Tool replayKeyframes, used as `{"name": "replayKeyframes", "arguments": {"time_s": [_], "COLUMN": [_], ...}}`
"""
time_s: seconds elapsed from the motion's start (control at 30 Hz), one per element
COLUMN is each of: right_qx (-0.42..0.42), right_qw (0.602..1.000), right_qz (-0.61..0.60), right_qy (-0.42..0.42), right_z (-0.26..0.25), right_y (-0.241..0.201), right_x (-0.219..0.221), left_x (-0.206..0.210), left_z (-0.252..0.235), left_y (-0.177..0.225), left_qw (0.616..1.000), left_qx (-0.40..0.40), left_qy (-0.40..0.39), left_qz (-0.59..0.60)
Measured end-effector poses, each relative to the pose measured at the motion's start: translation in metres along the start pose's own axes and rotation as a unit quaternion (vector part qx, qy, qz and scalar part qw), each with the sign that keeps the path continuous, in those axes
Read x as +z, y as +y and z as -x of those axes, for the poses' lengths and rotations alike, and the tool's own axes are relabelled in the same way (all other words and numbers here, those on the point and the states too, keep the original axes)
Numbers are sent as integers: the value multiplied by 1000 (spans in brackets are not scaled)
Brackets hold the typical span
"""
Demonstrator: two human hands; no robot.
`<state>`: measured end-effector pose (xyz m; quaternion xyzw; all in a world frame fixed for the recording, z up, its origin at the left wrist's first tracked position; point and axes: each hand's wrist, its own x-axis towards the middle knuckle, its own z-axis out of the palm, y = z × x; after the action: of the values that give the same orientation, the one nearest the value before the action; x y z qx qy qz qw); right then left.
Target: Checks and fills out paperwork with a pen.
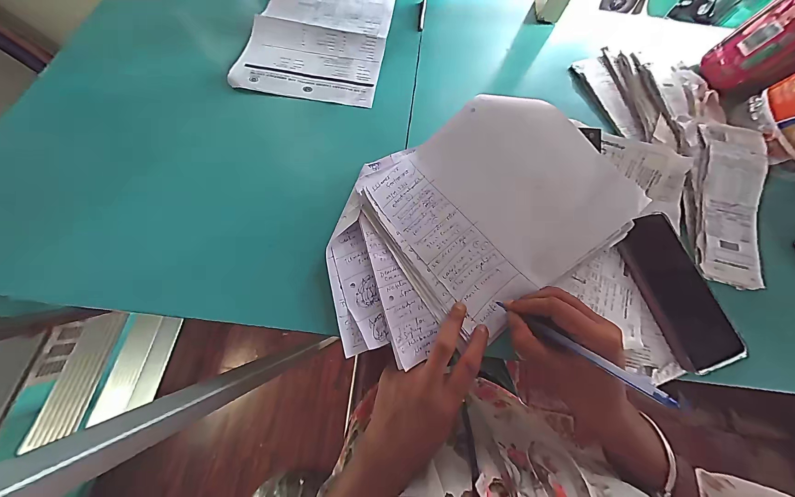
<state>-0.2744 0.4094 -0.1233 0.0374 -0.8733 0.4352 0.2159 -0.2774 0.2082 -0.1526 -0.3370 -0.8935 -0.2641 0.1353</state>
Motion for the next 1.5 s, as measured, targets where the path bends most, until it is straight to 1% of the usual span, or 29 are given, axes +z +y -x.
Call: {"name": "replayKeyframes", "arguments": {"time_s": [0.1, 0.2, 0.3, 0.37, 0.43, 0.5, 0.57, 0.67, 0.73, 0.87, 1.03, 1.37, 1.5], "right_qx": [15, 57, 47, 43, 42, 42, 44, 40, 35, 28, 33, 45, 33], "right_qw": [1000, 994, 993, 993, 992, 991, 991, 994, 996, 997, 996, 996, 997], "right_qz": [-16, -89, -105, -111, -119, -123, -121, -103, -80, -68, -76, -74, -75], "right_qy": [7, -1, -29, -26, -17, -14, -16, -23, -24, -28, -33, -24, -8], "right_z": [1, -5, -10, -9, -8, -6, -6, -6, -6, -6, -8, -7, -6], "right_y": [0, -1, 3, 7, 8, 8, 8, 9, 9, 9, 8, 6, 7], "right_x": [-2, -11, -16, -12, -11, -11, -10, -8, -7, -6, -7, -8, -5], "left_x": [-2, -8, -19, -35, -52, -58, -47, -26, -21, -20, -25, -21, -21], "left_z": [0, -4, -7, -13, -25, -45, -67, -89, -91, -87, -90, -87, -87], "left_y": [1, 5, 11, 15, 19, 19, 10, -6, -10, -14, -14, -17, -17], "left_qw": [1000, 1000, 999, 998, 998, 999, 999, 991, 987, 986, 981, 984, 986], "left_qx": [0, -9, -11, -8, -4, 6, 12, 2, -7, -4, -5, 7, 14], "left_qy": [-9, -24, -48, -62, -55, -29, -34, -111, -140, -144, -177, -155, -147], "left_qz": [6, 4, -7, -6, 0, 13, 39, 70, 78, 83, 81, 84, 80]}}
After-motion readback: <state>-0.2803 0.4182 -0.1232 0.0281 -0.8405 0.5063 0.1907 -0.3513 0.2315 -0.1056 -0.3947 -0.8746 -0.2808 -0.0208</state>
